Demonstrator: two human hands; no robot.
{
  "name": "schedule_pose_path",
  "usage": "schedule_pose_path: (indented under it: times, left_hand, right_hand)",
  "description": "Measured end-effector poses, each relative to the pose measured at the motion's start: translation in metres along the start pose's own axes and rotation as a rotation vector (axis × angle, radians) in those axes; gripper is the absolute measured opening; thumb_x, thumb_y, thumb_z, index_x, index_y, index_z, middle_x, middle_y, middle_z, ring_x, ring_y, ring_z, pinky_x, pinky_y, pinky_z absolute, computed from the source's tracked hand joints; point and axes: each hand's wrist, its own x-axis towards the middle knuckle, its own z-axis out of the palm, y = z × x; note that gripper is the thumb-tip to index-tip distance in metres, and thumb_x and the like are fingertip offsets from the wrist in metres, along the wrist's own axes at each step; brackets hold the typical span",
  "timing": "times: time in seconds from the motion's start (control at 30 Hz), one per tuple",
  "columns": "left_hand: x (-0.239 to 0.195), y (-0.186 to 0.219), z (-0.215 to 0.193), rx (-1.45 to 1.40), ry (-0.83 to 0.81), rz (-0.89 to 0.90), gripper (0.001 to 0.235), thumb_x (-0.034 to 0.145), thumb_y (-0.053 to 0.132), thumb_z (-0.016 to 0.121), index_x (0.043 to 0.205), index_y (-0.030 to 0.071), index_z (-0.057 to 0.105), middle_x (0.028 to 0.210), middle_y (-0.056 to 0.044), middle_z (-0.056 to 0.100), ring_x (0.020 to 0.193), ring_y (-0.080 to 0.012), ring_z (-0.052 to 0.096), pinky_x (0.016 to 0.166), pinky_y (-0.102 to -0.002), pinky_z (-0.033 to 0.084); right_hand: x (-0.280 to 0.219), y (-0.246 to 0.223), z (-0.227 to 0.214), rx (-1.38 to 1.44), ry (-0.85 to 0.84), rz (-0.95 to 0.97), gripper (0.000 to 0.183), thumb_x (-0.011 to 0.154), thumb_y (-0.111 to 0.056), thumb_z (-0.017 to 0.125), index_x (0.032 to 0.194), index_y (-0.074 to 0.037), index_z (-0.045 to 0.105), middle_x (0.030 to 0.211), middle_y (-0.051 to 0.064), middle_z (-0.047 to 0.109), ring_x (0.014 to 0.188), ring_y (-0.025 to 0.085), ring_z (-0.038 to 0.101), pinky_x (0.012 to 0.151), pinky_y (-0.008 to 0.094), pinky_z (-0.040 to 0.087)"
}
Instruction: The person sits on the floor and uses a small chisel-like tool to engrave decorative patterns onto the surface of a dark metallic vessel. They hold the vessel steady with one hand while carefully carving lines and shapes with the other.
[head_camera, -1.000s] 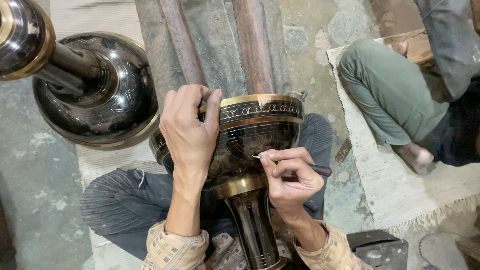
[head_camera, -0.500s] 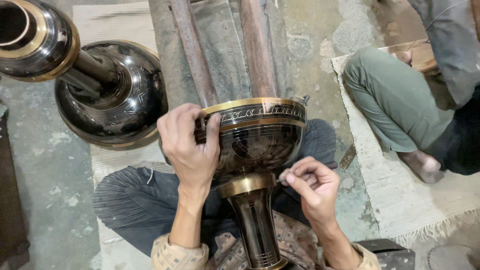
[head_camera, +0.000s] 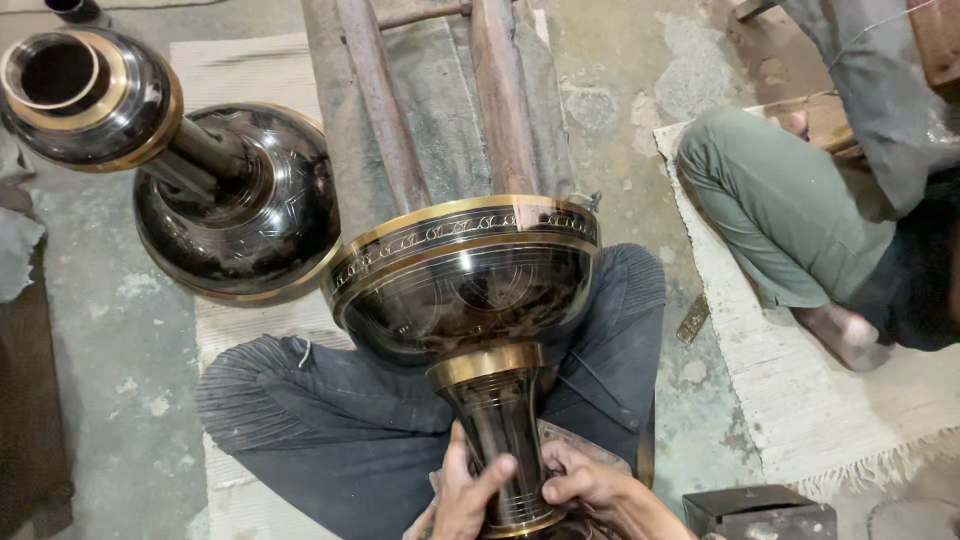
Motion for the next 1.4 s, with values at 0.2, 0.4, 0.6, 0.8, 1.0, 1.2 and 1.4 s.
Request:
schedule_pose_path:
  times: [0.2, 0.4, 0.6, 0.8, 1.0, 1.2, 1.4]
  left_hand:
    - [0.003, 0.011, -0.009, -0.013, -0.134, -0.167, 0.097, 0.066, 0.031, 0.084, 0.146, 0.008, 0.035, 0.12, -0.015, 0.065, 0.112, -0.0266, 0.067, 0.098, -0.046, 0.055]
    - [-0.018, 0.018, 0.005, -0.386, -0.217, -0.172, 0.093, 0.069, 0.042, 0.077, 0.145, 0.005, 0.041, 0.114, -0.024, 0.065, 0.104, -0.0316, 0.069, 0.096, -0.048, 0.056]
    - [-0.007, 0.001, 0.03, -0.751, -0.613, -0.08, 0.079, 0.089, 0.047, 0.072, 0.138, -0.008, 0.043, 0.124, -0.021, 0.061, 0.116, -0.0293, 0.065, 0.107, -0.043, 0.052]
    - [-0.013, 0.007, 0.02, -0.57, -0.22, -0.188, 0.076, 0.076, 0.044, 0.072, 0.14, 0.012, 0.046, 0.116, -0.021, 0.064, 0.102, -0.0284, 0.068, 0.091, -0.045, 0.057]
    - [0.013, 0.086, -0.012, 1.154, 0.289, 0.517, 0.059, 0.086, 0.057, 0.063, 0.057, 0.006, 0.055, 0.057, -0.008, 0.056, 0.053, -0.0256, 0.059, 0.053, -0.041, 0.045]
    - [0.082, 0.217, 0.006, 1.115, 0.422, 1.264, 0.019, 0.095, 0.02, 0.072, 0.088, 0.005, 0.065, 0.09, -0.009, 0.063, 0.086, -0.0275, 0.06, 0.07, -0.039, 0.048]
    - [0.128, 0.271, 0.033, 1.066, 0.22, 1.226, 0.015, 0.09, 0.017, 0.078, 0.089, 0.005, 0.068, 0.088, -0.008, 0.06, 0.088, -0.0289, 0.059, 0.074, -0.041, 0.049]
  right_hand:
    - [-0.018, -0.015, 0.017, -0.229, 0.154, -0.025, 0.045, 0.076, -0.028, 0.089, 0.105, 0.004, 0.076, 0.093, 0.006, 0.075, 0.09, 0.014, 0.066, 0.085, 0.027, 0.052]
    - [-0.044, -0.044, 0.064, -1.041, 0.394, -0.313, 0.041, 0.081, -0.04, 0.086, 0.087, 0.001, 0.083, 0.083, 0.01, 0.068, 0.089, 0.017, 0.067, 0.072, 0.03, 0.048]
    - [-0.06, -0.099, 0.118, -1.377, 0.546, -0.192, 0.052, 0.064, -0.052, 0.09, 0.078, -0.003, 0.08, 0.06, 0.015, 0.067, 0.058, 0.026, 0.071, 0.057, 0.038, 0.054]
    - [-0.056, -0.121, 0.122, -1.355, 0.556, -0.087, 0.039, 0.068, -0.038, 0.092, 0.091, -0.007, 0.084, 0.058, 0.011, 0.068, 0.056, 0.019, 0.066, 0.055, 0.031, 0.05]
    - [-0.053, -0.15, 0.095, -0.774, 0.543, -0.569, 0.045, 0.075, 0.002, 0.083, 0.119, -0.002, 0.076, 0.083, 0.005, 0.069, 0.064, 0.01, 0.058, 0.055, 0.022, 0.046]
    - [-0.005, -0.199, 0.116, -0.69, 0.448, -1.024, 0.036, 0.084, 0.011, 0.074, 0.119, 0.003, 0.07, 0.096, 0.007, 0.071, 0.085, 0.013, 0.073, 0.078, 0.024, 0.062]
    - [0.028, -0.228, 0.163, -0.974, 0.474, -1.251, 0.03, 0.085, 0.009, 0.078, 0.113, 0.002, 0.072, 0.098, 0.005, 0.07, 0.087, 0.011, 0.071, 0.079, 0.023, 0.058]
